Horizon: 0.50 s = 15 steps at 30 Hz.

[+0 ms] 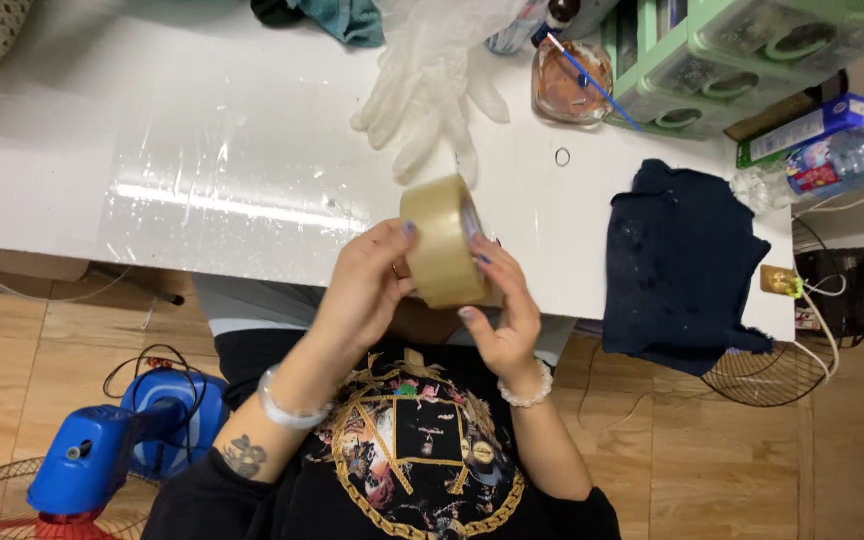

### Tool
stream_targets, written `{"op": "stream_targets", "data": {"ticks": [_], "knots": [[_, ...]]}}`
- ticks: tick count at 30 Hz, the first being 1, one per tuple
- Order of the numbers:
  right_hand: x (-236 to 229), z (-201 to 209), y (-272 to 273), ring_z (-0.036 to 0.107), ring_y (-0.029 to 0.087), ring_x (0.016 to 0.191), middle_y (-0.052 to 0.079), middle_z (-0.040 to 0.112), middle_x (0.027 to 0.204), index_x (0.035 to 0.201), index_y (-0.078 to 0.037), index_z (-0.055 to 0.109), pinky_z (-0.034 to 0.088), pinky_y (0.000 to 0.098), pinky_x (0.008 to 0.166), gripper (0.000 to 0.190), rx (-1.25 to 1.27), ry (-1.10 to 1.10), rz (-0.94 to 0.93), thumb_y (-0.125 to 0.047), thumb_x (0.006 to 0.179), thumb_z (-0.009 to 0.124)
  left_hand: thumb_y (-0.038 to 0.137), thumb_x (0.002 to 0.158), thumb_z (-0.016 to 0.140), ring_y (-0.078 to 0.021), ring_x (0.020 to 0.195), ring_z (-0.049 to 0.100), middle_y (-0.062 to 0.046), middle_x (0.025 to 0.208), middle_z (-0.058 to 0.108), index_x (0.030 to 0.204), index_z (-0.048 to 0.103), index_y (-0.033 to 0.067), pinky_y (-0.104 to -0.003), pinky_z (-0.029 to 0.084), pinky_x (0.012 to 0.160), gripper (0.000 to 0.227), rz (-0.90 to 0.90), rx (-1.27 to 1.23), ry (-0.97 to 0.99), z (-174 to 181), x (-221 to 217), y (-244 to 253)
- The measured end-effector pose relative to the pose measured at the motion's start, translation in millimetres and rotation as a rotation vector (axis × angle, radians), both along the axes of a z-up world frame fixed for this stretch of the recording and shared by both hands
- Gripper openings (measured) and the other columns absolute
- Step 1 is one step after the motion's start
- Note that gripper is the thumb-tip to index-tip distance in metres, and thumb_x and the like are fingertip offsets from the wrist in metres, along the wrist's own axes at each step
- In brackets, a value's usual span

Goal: Applying adhesive tape to a desk surface using scissors

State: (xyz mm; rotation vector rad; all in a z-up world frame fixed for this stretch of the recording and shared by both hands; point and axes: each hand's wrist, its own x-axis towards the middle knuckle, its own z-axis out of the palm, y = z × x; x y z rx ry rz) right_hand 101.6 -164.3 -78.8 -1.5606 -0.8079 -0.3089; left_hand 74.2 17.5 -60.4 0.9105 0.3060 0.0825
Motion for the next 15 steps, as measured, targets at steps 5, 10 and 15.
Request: {"op": "stream_targets", "data": {"ticks": [5, 10, 15], "knots": [[-3.0, -2.4, -2.7, 0.065, 0.052, 0.115, 0.027, 0.070, 0.113, 0.118, 0.011, 0.063, 0.027, 0.0760, 0.116, 0.052, 0.016, -0.138, 0.006, -0.032, 0.092, 0.076, 0.024, 0.106, 0.056, -0.0326, 0.101, 0.074, -0.023, 0.124, 0.070, 0.129, 0.057, -0.0068, -0.048, 0.062, 0.088, 0.039, -0.138, -0.628, 0.125, -28.7, -0.8, 8.4], [4.0, 0.9, -8.5, 0.065, 0.050, 0.116, 0.027, 0.070, 0.115, 0.121, 0.010, 0.064, 0.029, 0.0706, 0.117, 0.048, -0.024, -0.100, 0.070, -0.022, 0.089, 0.080, 0.028, 0.107, 0.054, -0.0330, 0.109, 0.071, -0.022, 0.127, 0.069, 0.131, 0.057, -0.0059, -0.048, 0.061, 0.093, 0.041, -0.142, -0.672, 0.111, -41.9, 4.5, 20.6], [25.9, -2.2, -8.2, 0.066, 0.046, 0.112, 0.023, 0.072, 0.110, 0.115, 0.006, 0.069, 0.037, 0.0654, 0.115, 0.044, -0.023, -0.056, 0.127, -0.018, 0.082, 0.086, 0.034, 0.108, 0.053, -0.0304, 0.112, 0.071, -0.019, 0.125, 0.070, 0.131, 0.059, -0.0044, -0.043, 0.062, 0.096, 0.045, -0.117, -0.684, 0.125, -22.7, -1.0, 27.1]]}}
